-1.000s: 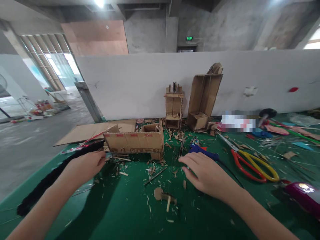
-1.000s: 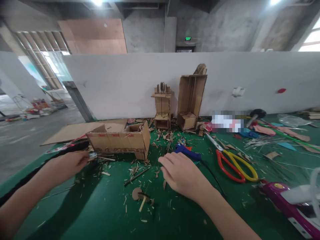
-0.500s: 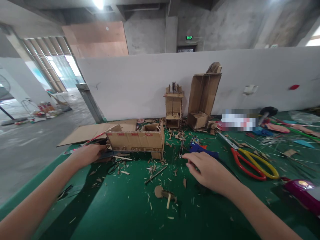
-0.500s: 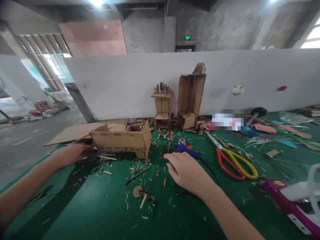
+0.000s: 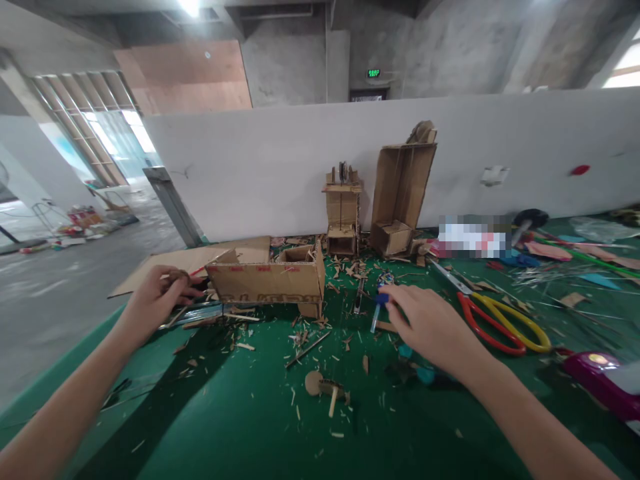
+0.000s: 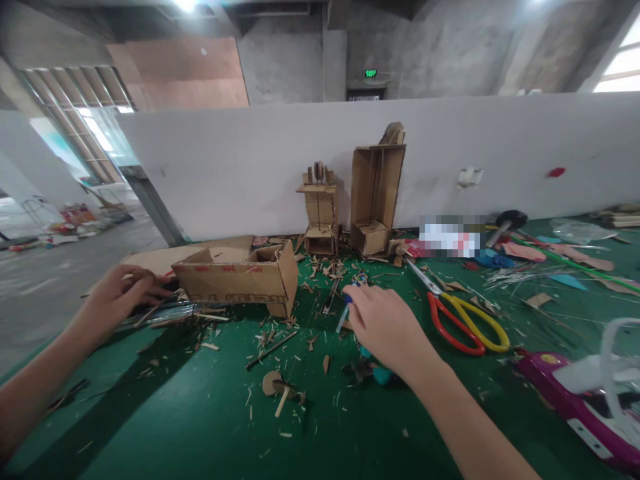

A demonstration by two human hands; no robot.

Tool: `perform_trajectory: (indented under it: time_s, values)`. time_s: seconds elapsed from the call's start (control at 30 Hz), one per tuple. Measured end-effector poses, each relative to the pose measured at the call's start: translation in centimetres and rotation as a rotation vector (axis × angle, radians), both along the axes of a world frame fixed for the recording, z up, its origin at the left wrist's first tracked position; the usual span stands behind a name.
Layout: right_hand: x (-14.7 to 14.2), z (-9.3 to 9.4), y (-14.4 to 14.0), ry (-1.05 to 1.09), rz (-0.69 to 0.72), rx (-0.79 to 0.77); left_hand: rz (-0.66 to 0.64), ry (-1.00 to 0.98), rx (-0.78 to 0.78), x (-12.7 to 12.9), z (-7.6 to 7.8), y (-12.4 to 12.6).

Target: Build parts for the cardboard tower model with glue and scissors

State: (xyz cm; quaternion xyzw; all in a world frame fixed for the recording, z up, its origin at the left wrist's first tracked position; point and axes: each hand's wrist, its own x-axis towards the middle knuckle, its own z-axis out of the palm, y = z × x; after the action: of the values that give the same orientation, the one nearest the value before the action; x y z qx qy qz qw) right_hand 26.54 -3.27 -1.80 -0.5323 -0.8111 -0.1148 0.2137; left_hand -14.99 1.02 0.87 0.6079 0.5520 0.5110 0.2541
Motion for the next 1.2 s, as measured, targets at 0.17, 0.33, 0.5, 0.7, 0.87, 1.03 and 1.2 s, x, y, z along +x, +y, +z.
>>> perform_trajectory:
  time_s: [0.17,0.33,0.5,0.7,0.87,1.03,1.2]
  values:
    - [3.8,1.3,-0.3,-0.037,-0.257,-0.132,0.087,-0.104,0.058,2.5,1.1,-2.0]
    - [6.1,0.7,-1.8,-0.099,-0.236,-0.289,0.007,0.432,0.252,5.5,0.6,-4.0]
    - [8.6,0.2,-0.4,-0.146,-0.383,-0.398,-0.473,1.023,0.287,10.3,-1.0,-5.8]
    - [12.1,0.2,2.0,-0.087,-0.57,-0.578,-0.65,0.391,-0.121,16.4,-0.9,-7.5]
    - [13.1,-1.7,2.8,-0.054,-0.785,-0.635,-0.612,-0.203,-0.286,18.9,0.4,-7.2]
    - [12.4,-2.7,2.4,0.008,-0.874,-0.566,-0.532,-0.399,-0.207,19.0,0.9,-6.4]
    - [11.4,0.1,0.5,0.088,-0.988,-0.451,-0.473,-0.354,-0.122,18.2,0.9,-5.8]
